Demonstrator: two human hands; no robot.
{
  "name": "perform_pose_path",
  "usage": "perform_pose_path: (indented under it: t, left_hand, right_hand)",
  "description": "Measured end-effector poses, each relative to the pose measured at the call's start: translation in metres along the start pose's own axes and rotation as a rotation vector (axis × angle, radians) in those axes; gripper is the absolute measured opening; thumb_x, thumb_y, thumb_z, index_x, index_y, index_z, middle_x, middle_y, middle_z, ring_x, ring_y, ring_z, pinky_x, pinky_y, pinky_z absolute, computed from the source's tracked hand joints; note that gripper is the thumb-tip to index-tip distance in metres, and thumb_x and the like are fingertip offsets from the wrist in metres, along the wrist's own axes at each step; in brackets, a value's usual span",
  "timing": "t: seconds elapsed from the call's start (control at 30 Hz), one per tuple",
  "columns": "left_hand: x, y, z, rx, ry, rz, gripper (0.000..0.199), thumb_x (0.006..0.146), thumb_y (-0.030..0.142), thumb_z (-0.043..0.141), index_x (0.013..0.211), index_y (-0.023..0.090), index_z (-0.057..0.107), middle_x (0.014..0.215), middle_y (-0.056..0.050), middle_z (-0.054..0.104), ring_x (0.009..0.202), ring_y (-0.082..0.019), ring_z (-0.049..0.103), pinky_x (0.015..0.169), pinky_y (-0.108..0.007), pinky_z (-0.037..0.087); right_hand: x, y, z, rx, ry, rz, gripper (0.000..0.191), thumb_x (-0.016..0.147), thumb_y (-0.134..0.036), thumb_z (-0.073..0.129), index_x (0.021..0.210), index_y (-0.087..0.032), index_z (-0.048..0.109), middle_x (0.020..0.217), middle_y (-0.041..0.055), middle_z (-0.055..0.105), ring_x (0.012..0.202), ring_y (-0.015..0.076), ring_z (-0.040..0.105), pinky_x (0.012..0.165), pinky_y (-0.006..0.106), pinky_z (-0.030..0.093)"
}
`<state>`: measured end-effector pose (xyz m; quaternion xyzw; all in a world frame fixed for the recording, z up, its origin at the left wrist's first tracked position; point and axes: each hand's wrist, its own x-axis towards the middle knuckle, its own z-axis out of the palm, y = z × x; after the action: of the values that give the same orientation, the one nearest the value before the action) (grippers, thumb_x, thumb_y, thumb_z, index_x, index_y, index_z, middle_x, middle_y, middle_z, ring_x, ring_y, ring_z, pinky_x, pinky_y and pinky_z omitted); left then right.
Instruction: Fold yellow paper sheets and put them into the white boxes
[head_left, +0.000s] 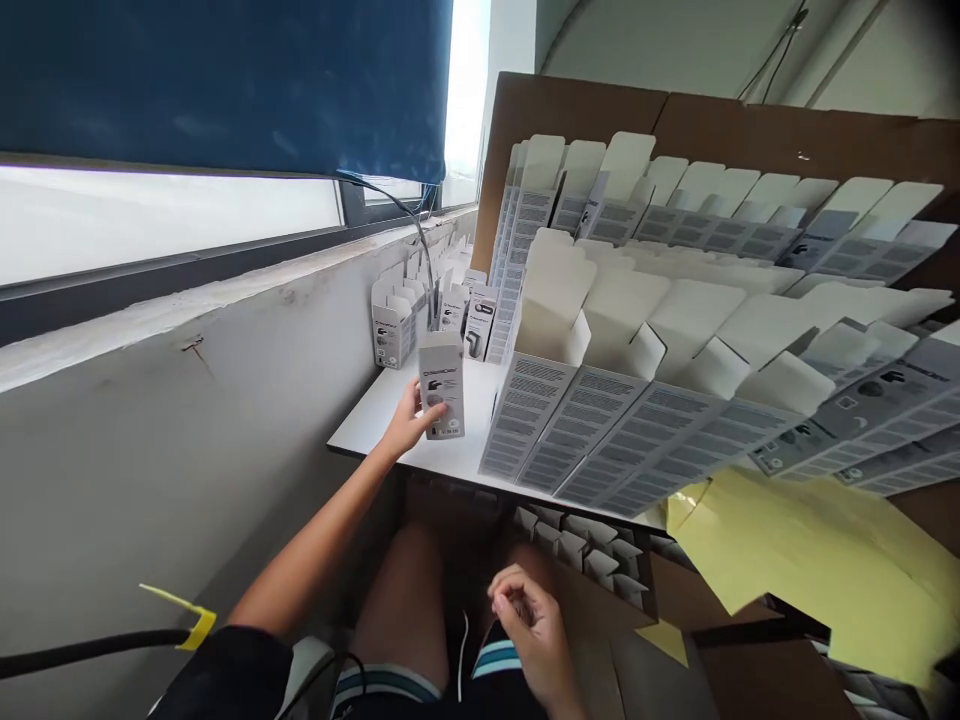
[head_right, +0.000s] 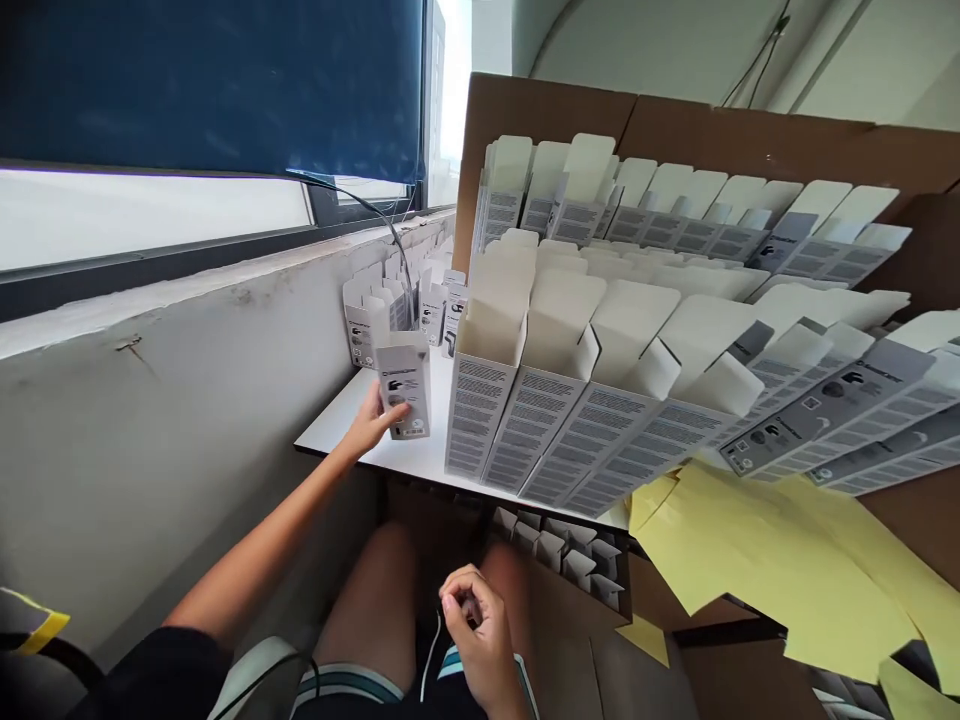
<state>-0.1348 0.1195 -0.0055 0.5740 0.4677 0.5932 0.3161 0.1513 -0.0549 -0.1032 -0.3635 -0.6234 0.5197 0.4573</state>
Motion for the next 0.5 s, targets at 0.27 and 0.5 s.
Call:
perform_pose_path:
  t: [0.27, 0.5]
  left_hand:
    - [-0.113, 0.048, 0.004, -0.271, 0.178, -0.05, 0.068, 0.085, 0.07, 0.062, 0.132, 0.021, 0.057, 0.124, -0.012, 0.068, 0.115, -0.032, 0.066, 0.1, -0.046, 0.055]
    - [-0.136, 0.086, 0.003, -0.526, 0.235, -0.13, 0.074, 0.084, 0.064, 0.069, 0.142, 0.021, 0.053, 0.13, -0.011, 0.067, 0.123, -0.032, 0.063, 0.108, -0.046, 0.052]
  right_hand:
    - [0.044, -0.065, 0.028, 0.077, -0.102, -0.431, 0.009, 0.091, -0.019, 0.055, 0.083, -0.019, 0.059, 0.162, 0.0051, 0.034, 0.148, 0.0278, 0.037, 0.112, 0.043, 0.045]
    - [0.068, -0.098, 0.037, 0.092, -0.099, -0.633, 0.012, 0.087, -0.012, 0.053, 0.087, -0.022, 0.059, 0.161, 0.0011, 0.034, 0.15, 0.0292, 0.033, 0.114, 0.052, 0.042]
